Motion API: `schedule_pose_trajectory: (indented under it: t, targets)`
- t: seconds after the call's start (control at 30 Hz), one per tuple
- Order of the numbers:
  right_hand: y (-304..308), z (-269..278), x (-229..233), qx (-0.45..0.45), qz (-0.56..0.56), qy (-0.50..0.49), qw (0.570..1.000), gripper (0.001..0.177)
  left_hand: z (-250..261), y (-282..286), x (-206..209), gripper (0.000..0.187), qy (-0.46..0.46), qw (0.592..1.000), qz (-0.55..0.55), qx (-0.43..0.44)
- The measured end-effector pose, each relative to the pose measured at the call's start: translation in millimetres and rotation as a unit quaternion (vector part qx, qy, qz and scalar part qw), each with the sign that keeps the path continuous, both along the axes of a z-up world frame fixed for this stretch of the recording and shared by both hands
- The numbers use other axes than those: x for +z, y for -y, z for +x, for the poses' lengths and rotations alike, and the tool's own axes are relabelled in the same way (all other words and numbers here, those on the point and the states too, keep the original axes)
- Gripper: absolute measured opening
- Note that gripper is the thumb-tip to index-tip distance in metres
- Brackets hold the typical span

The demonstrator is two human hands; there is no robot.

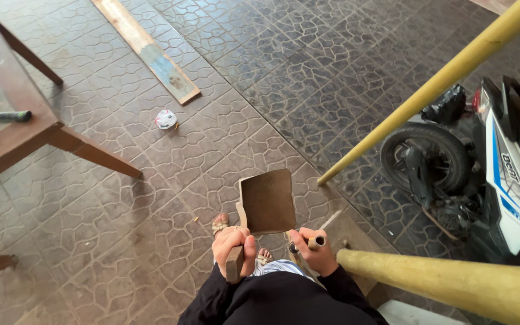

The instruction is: The person sweeps the tiled floor using a broom, moving around furniture, a parked motorcycle, and a car.

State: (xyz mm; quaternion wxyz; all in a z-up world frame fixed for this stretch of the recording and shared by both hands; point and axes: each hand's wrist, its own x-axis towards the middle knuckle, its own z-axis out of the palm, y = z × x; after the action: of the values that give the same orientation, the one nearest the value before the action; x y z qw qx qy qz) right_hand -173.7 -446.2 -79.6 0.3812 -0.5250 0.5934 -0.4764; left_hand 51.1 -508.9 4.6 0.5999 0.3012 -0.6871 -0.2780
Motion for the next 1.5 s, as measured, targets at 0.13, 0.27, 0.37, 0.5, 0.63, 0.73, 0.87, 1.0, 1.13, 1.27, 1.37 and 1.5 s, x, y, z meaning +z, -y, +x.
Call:
schedule_pose_trajectory:
  t: [0.13,0.27,0.37,0.5,0.63,0.73,0.87,1.0,1.13,1.27,1.37,1.5]
  targets:
    - [6.2,-0.2,-0.1,-0.021,0.005,-0.002,1.000,0.037,-3.7,15.0,-1.1,0.018,-0.006,1.000,0.003,-0.007]
    - [22.4,3.0,-2.5,-0.043,-0.007,0.008,0.999,0.034,-3.7,39.1,-5.4,0.019,0.017,0.999,-0.001,-0.033]
    - [37.3,4.7,-7.9,-0.064,-0.014,0.002,0.998,0.038,-2.6,66.5,-8.8,0.020,0.046,0.997,-0.011,-0.068]
    - [56.5,6.0,-9.6,-0.095,-0.019,-0.042,0.994,0.039,-5.1,103.7,-8.2,0.019,0.044,0.992,-0.020,-0.118]
    - [79.5,9.7,-10.0,-0.122,-0.004,-0.019,0.992,0.038,-11.5,138.3,-5.4,0.020,0.043,0.984,-0.007,-0.174]
    - [97.6,10.7,-11.5,-0.140,-0.009,-0.026,0.990,0.040,-15.8,165.8,-5.8,0.025,0.042,0.973,0.013,-0.229]
    - [116.4,20.4,-8.5,-0.166,-0.021,-0.019,0.986,0.039,-17.2,203.1,-9.3,0.026,0.059,0.955,0.024,-0.289]
    - [128.0,25.6,-6.7,-0.201,-0.028,-0.022,0.979,0.039,-27.8,235.0,-21.4,0.028,0.073,0.937,0.026,-0.341]
    - [130.2,27.0,-10.9,-0.239,-0.031,-0.015,0.970,0.039,-44.7,261.2,-30.6,0.015,0.083,0.901,0.044,-0.425]
    - [124.4,35.4,-13.1,-0.290,-0.025,-0.001,0.957,0.037,-59.2,276.7,-22.5,0.024,0.134,0.837,0.089,-0.523]
    - [126.4,42.3,-7.3,-0.322,-0.035,0.009,0.946,0.037,-73.4,287.0,-15.6,0.017,0.197,0.786,0.117,-0.574]
    - [117.6,50.2,-2.1,-0.376,-0.038,-0.012,0.926,0.038,-96.8,288.5,-30.9,0.014,0.199,0.732,0.135,-0.637]
